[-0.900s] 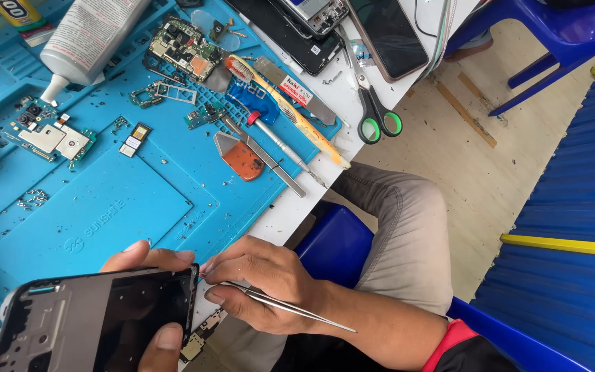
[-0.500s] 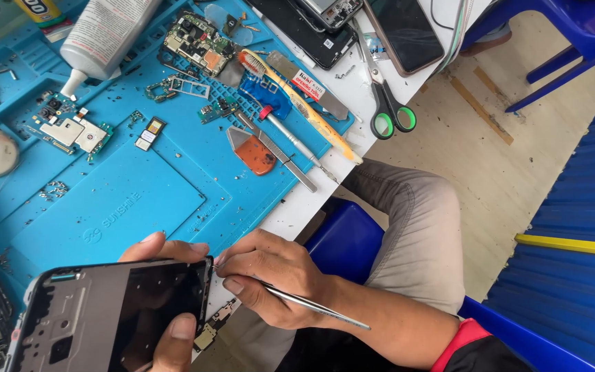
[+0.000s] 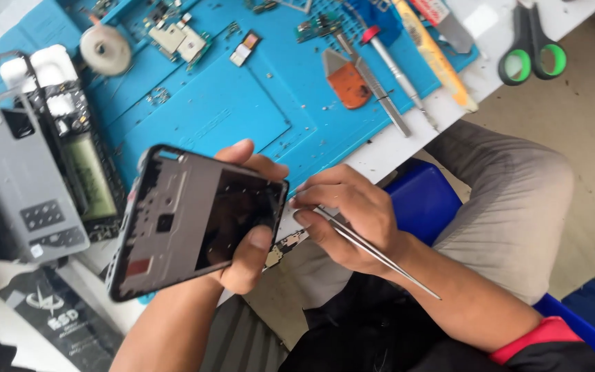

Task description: Using tweezers to work on internal phone components and unboxing a replacement screen.

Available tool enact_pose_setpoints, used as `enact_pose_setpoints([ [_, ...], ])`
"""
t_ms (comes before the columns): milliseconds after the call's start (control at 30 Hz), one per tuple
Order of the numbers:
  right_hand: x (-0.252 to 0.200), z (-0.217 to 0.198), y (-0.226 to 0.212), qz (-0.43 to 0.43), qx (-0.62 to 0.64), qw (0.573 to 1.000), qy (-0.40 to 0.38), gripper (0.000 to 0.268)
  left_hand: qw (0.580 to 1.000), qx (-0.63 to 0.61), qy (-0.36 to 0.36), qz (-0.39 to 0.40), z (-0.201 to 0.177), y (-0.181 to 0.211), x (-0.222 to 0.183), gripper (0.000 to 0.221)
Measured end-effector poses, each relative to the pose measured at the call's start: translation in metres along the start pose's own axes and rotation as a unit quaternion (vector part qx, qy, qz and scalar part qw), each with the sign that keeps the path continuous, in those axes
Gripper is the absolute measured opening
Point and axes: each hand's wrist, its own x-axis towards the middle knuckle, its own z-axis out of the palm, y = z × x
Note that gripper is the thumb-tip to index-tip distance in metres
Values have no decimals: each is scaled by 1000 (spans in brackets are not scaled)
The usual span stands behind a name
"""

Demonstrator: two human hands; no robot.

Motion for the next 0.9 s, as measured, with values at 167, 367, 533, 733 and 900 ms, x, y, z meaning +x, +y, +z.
enact_pose_setpoints([
  [167, 5, 1, -4, 2, 3, 1000, -8, 13, 1000, 22, 14, 5, -4, 2, 8, 65],
  [367, -1, 8, -3, 19, -14, 1000, -3, 12, 998, -10, 7, 59, -4, -6, 6, 63],
  [533, -2, 8, -2, 27, -29, 999, 0, 14, 999, -33, 2, 28, -4, -2, 6, 65],
  [733, -3, 9, -1, 24, -33, 999, 6, 14, 998, -4, 5, 55, -3, -10, 9, 64],
  [900, -4, 8, 1, 23, -40, 999, 9, 17, 992, -95, 80, 19, 3, -6, 16, 64],
])
